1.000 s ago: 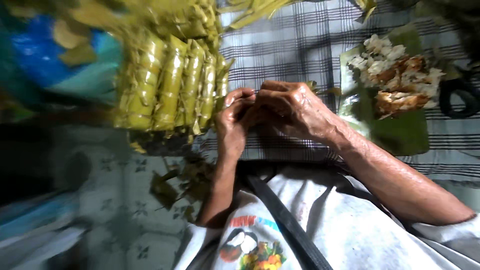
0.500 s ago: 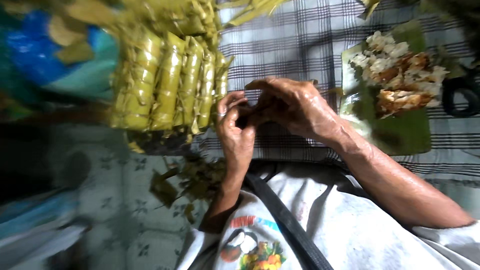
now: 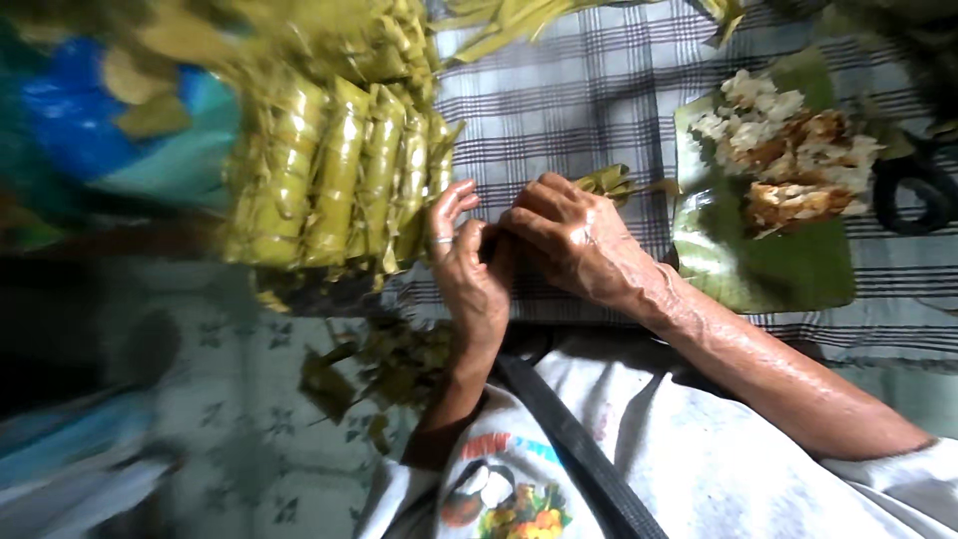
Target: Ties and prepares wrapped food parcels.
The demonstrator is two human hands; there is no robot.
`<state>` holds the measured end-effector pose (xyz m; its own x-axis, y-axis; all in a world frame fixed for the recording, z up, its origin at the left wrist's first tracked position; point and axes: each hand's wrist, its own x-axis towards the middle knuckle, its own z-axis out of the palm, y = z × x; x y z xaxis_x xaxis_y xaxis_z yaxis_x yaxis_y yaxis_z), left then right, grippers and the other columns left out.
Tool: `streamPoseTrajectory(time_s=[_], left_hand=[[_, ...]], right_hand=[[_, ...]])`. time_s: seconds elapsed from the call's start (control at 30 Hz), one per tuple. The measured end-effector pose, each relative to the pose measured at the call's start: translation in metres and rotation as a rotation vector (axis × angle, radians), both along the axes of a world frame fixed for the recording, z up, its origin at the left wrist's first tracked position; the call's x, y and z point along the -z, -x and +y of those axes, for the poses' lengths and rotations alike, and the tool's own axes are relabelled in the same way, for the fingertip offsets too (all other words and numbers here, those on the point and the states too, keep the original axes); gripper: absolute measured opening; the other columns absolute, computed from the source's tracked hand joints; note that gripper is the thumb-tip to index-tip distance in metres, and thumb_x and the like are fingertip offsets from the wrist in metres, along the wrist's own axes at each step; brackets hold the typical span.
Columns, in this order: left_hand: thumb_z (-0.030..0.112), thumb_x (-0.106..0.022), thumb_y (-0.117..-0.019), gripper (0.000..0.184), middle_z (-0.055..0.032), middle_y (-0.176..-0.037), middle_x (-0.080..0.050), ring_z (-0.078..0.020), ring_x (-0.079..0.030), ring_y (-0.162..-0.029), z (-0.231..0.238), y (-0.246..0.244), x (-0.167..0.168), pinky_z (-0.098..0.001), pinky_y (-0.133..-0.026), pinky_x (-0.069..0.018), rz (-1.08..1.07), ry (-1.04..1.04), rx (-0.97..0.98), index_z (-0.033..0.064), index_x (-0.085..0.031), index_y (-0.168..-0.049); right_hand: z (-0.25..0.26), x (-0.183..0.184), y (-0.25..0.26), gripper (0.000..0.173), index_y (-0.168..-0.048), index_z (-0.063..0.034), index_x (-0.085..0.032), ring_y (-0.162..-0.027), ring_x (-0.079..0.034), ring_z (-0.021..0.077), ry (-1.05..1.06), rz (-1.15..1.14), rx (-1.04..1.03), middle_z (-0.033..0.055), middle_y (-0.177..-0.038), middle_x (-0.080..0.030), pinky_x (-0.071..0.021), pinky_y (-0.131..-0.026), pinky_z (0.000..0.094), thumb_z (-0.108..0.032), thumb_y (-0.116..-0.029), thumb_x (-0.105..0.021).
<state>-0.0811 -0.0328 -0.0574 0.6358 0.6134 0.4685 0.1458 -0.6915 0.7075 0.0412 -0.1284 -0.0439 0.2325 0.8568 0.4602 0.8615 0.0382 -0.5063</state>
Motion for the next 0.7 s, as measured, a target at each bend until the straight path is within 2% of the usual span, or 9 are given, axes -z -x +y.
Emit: streamPoseTrajectory(time_s=[0.13, 0.2, 0.3, 0.4, 0.47, 0.6, 0.7], left_hand=[[-0.001, -0.076, -0.0820, 0.022, -0.0198, -0.133, -0.058, -0.0234, -0.058, -0.128, -0.001, -0.003, 0.002, -0.0326, -0.102, -0.0543, -0.066, -0.052, -0.003, -0.0007, -0.058, -0.069], [-0.002, -0.076, -0.0803, 0.021, -0.0191, -0.135, -0.057, -0.0229, -0.057, -0.129, -0.001, -0.003, 0.005, -0.0322, -0.102, -0.0544, -0.124, -0.031, 0.008, -0.0003, -0.059, -0.070], [-0.001, -0.076, -0.0790, 0.011, -0.0166, -0.144, -0.053, -0.0227, -0.051, -0.136, -0.001, -0.003, 0.007, -0.0333, -0.108, -0.0496, -0.142, 0.112, 0.035, 0.0006, -0.067, -0.074], [-0.002, -0.076, -0.0791, 0.010, -0.0138, -0.152, -0.047, -0.0248, -0.042, -0.145, 0.000, -0.004, 0.006, -0.0368, -0.116, -0.0433, -0.136, 0.268, 0.071, 0.0033, -0.069, -0.074], [-0.004, -0.073, -0.0810, 0.010, -0.0127, -0.155, -0.045, -0.0256, -0.039, -0.147, 0.000, -0.005, 0.007, -0.0382, -0.117, -0.0415, -0.154, 0.351, 0.097, 0.0035, -0.069, -0.076], [-0.005, -0.066, -0.0869, 0.010, -0.0107, -0.158, -0.042, -0.0240, -0.037, -0.149, -0.002, -0.007, 0.007, -0.0384, -0.118, -0.0404, -0.212, 0.539, 0.132, 0.0013, -0.071, -0.092], [0.000, -0.063, -0.0915, 0.009, -0.0088, -0.159, -0.041, -0.0232, -0.033, -0.150, -0.003, -0.008, 0.004, -0.0389, -0.120, -0.0369, -0.201, 0.594, 0.137, 0.0046, -0.071, -0.088]], right_hand=[[0.001, 0.001, -0.009, 0.020, -0.099, -0.0083, -0.076, -0.083, -0.063, 0.0303, 0.034, 0.001, -0.043, 0.0119, -0.088, -0.063, -0.0501, -0.062, 0.0404, -0.011, -0.0936, -0.057], [0.002, 0.001, -0.013, 0.022, -0.099, -0.0089, -0.076, -0.083, -0.062, 0.0292, 0.027, 0.046, -0.071, 0.0111, -0.087, -0.062, -0.0489, -0.064, 0.0400, -0.012, -0.0932, -0.056], [-0.001, 0.000, -0.018, 0.019, -0.100, -0.0081, -0.077, -0.087, -0.063, 0.0267, 0.025, 0.144, -0.100, 0.0103, -0.089, -0.065, -0.0518, -0.071, 0.0382, -0.012, -0.0948, -0.058], [-0.004, -0.001, -0.021, 0.016, -0.100, -0.0075, -0.078, -0.090, -0.064, 0.0239, 0.023, 0.232, -0.101, 0.0103, -0.092, -0.067, -0.0535, -0.078, 0.0355, -0.009, -0.0943, -0.063], [-0.006, -0.002, -0.020, 0.016, -0.100, -0.0075, -0.077, -0.090, -0.066, 0.0237, 0.020, 0.244, -0.071, 0.0105, -0.094, -0.068, -0.0555, -0.079, 0.0350, -0.006, -0.0920, -0.064], [-0.008, 0.001, -0.014, 0.014, -0.099, -0.0039, -0.074, -0.087, -0.064, 0.0270, -0.064, 0.181, -0.027, 0.0123, -0.090, -0.064, -0.0537, -0.075, 0.0367, -0.006, -0.0951, -0.061], [-0.011, 0.001, -0.009, 0.018, -0.101, -0.0031, -0.074, -0.089, -0.064, 0.0286, -0.068, 0.098, -0.017, 0.0132, -0.094, -0.067, -0.0539, -0.076, 0.0386, -0.009, -0.0927, -0.060]])
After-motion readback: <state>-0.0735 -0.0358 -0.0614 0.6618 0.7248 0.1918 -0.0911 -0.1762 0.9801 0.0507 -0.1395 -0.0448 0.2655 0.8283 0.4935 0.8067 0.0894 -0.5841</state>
